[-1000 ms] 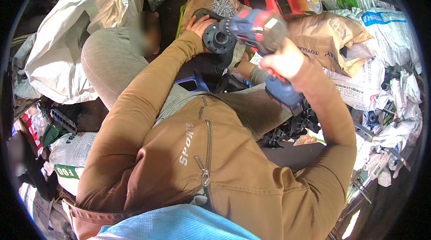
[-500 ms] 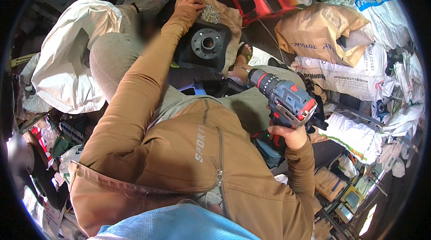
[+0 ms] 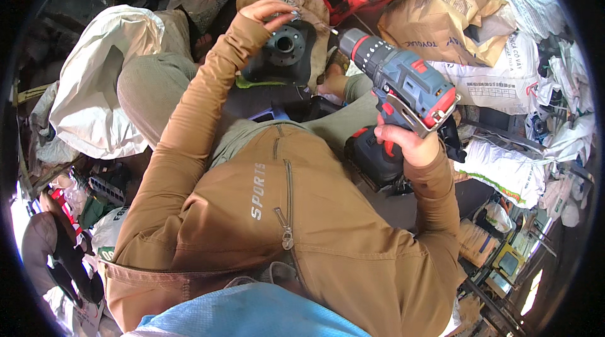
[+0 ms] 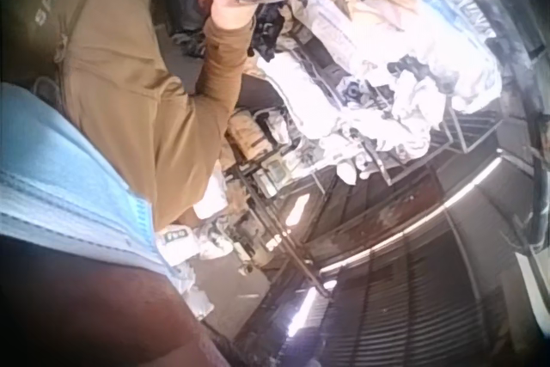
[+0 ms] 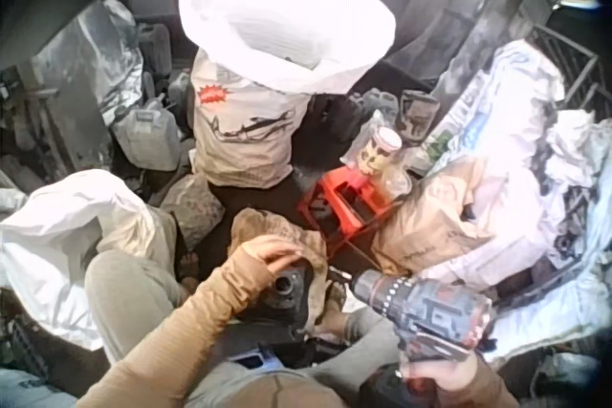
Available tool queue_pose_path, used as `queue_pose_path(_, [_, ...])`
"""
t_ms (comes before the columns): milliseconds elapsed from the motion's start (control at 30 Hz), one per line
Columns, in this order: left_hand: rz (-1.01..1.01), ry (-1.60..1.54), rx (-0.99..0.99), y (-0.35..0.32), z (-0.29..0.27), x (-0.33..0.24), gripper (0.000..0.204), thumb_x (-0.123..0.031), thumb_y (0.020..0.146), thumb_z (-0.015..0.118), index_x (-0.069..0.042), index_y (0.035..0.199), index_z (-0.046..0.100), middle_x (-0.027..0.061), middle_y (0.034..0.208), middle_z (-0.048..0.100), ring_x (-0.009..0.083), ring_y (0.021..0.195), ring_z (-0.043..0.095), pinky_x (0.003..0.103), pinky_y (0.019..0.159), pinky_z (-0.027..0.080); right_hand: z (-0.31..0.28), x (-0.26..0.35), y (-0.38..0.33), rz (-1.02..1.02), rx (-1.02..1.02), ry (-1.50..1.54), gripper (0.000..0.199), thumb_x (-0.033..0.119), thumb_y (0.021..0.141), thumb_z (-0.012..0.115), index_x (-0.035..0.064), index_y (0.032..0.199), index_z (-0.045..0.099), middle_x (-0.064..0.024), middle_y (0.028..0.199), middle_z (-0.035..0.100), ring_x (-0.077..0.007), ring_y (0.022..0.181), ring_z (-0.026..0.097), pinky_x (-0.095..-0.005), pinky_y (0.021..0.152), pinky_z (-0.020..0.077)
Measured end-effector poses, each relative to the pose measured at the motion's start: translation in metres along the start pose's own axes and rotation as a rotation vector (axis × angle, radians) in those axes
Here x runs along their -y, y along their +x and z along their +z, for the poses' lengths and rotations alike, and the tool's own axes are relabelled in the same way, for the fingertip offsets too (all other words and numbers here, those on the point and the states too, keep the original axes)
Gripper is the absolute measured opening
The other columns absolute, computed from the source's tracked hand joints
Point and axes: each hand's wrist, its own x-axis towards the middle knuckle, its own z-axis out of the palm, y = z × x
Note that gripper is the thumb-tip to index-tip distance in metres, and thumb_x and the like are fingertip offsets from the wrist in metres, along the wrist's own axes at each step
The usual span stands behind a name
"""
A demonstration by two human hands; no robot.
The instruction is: The person sits on the floor and uses a cordless drill to fasten screws into a black metal part. They repeatedly pick up screws, align them with the part, and drive them in with the drill.
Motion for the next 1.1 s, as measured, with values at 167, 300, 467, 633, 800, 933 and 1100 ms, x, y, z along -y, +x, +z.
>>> queue_pose_path(167, [0.059, 0.047, -0.026, -0.018, -0.006, -0.047, 0.019, -0.008, 0.078, 0.07, -0.008, 0.097, 0.068, 0.0072, 0.095, 0.066, 0.0219, 0.088, 0.062, 0.031, 0.077, 0.051, 0.009, 0.006, -0.001, -0.032, 0.068, -0.055, 0.057, 0.0, 0.062, 0.061, -0.0058, 0.118, 0.053, -0.0052, 0.073, 0.058, -0.0152, 0.062, 0.057, -0.0274, 0.06, 0.0476])
queue_pose_path(300, [0.153, 0.056, -0.024, -0.018, -0.007, -0.046, 0.02, -0.008, 0.076, 0.07, -0.009, 0.096, 0.069, 0.006, 0.093, 0.066, 0.0216, 0.086, 0.062, 0.032, 0.076, 0.05, 0.012, 0.008, -0.003, 0.002, 0.08, -0.034, 0.056, -0.002, 0.06, 0.06, -0.0038, 0.116, 0.056, -0.0054, 0.073, 0.059, -0.0145, 0.062, 0.056, -0.0273, 0.061, 0.0478])
queue_pose_path(467, [0.231, 0.025, -0.045, -0.016, -0.005, -0.046, 0.02, -0.007, 0.074, 0.071, -0.009, 0.094, 0.069, 0.005, 0.091, 0.066, 0.0216, 0.085, 0.062, 0.033, 0.074, 0.05, 0.016, 0.01, -0.003, 0.046, 0.049, 0.013, 0.055, -0.003, 0.06, 0.058, -0.0026, 0.115, 0.057, -0.0057, 0.072, 0.059, -0.014, 0.063, 0.056, -0.0269, 0.062, 0.0473])
queue_pose_path(633, [0.228, 0.043, -0.083, -0.017, -0.004, -0.044, 0.021, -0.007, 0.072, 0.073, -0.009, 0.093, 0.069, 0.0048, 0.09, 0.067, 0.0214, 0.084, 0.063, 0.033, 0.074, 0.05, 0.016, 0.016, -0.003, 0.024, 0.067, -0.074, 0.054, -0.002, 0.062, 0.057, -0.0024, 0.115, 0.056, -0.0063, 0.074, 0.059, -0.0142, 0.063, 0.056, -0.0272, 0.062, 0.0475])
queue_pose_path(800, [0.281, 0.072, -0.103, -0.018, -0.001, -0.036, 0.02, -0.008, 0.071, 0.073, -0.01, 0.091, 0.069, 0.0043, 0.09, 0.067, 0.0213, 0.084, 0.064, 0.032, 0.075, 0.05, 0.018, 0.022, 0.002, 0.025, 0.074, -0.11, 0.021, -0.002, 0.065, 0.059, 0.0004, 0.086, 0.056, -0.0056, 0.071, 0.057, -0.0148, 0.062, 0.056, -0.0275, 0.057, 0.0468])
queue_pose_path(933, [0.201, 0.138, 0.05, -0.02, -0.007, -0.031, 0.033, -0.016, 0.069, 0.076, -0.011, 0.1, 0.067, 0.0046, 0.104, 0.065, 0.0242, 0.103, 0.059, 0.037, 0.088, 0.046, 0.015, 0.026, 0.014, 0.054, 0.155, -0.202, 0.025, -0.004, 0.066, 0.059, 0.0012, 0.09, 0.057, -0.0056, 0.071, 0.056, -0.015, 0.061, 0.056, -0.0281, 0.056, 0.0466])
queue_pose_path(1100, [-0.7, 0.971, 0.755, -0.028, -0.04, 0.002, 0.108, -0.041, 0.051, 0.086, -0.018, 0.142, 0.032, 0.0046, 0.152, 0.022, 0.0248, 0.142, 0.01, 0.05, 0.113, 0.013, 0.017, 0.025, 0.054, 0.172, 0.206, -0.177, 0.03, -0.007, 0.068, 0.06, 0.0012, 0.097, 0.055, -0.0057, 0.069, 0.056, -0.0147, 0.057, 0.055, -0.028, 0.052, 0.046])
